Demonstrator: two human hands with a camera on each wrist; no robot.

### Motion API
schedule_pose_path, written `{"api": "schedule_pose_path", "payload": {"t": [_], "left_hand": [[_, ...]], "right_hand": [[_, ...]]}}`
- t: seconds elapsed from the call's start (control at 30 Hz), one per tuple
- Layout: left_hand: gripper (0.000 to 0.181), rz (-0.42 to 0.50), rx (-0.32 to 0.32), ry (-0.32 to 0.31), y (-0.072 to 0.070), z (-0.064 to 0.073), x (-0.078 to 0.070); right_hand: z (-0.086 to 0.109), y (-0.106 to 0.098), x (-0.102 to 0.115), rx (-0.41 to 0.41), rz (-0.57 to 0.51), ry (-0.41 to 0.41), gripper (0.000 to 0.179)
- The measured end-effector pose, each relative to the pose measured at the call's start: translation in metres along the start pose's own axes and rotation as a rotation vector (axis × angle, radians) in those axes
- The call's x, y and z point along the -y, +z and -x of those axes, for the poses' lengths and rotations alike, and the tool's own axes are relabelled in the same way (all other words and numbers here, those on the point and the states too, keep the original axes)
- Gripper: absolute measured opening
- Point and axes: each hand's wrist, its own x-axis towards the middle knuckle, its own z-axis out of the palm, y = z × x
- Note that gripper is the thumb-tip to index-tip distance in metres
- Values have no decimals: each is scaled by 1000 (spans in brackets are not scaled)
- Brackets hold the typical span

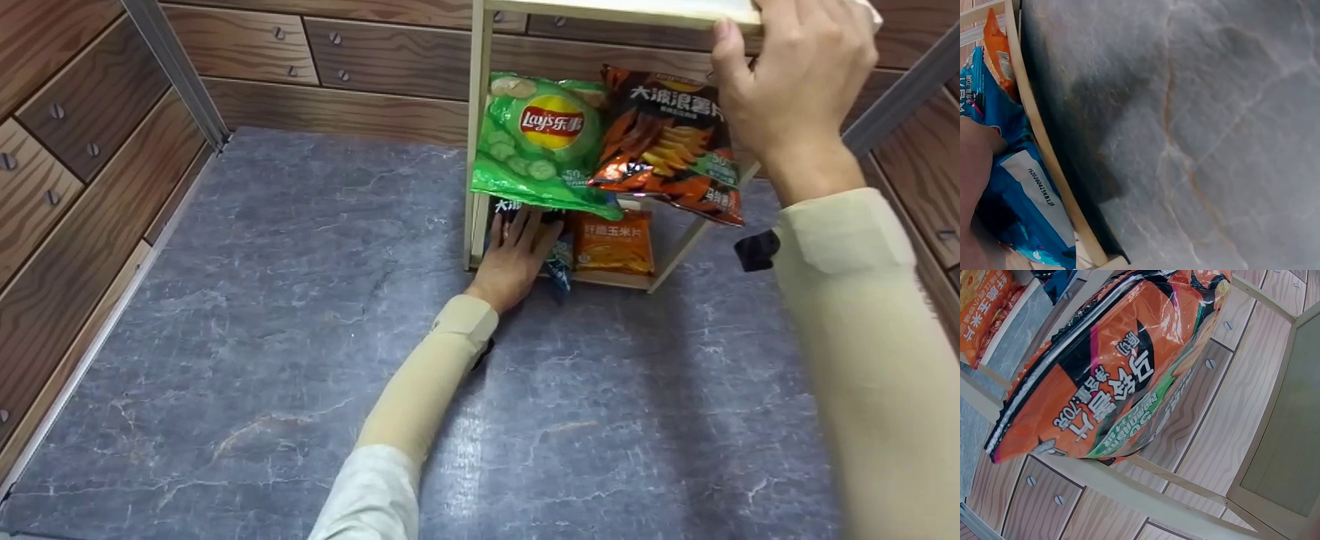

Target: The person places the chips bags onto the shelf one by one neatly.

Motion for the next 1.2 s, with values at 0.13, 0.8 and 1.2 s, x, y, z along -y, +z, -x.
{"api": "schedule_pose_path", "payload": {"t": [0.13,0.8,1.2], "left_hand": [[71,33,101,-15,1,-2,0],[111,-138,297,-3,-2,-14,-10],[111,84,220,-37,-14,-2,-12]], "right_hand": [[0,-2,0,-5,0,1,60],[-1,-2,-7,-10,0,-21,60],[4,-2,-7,21,7,-6,61]]}}
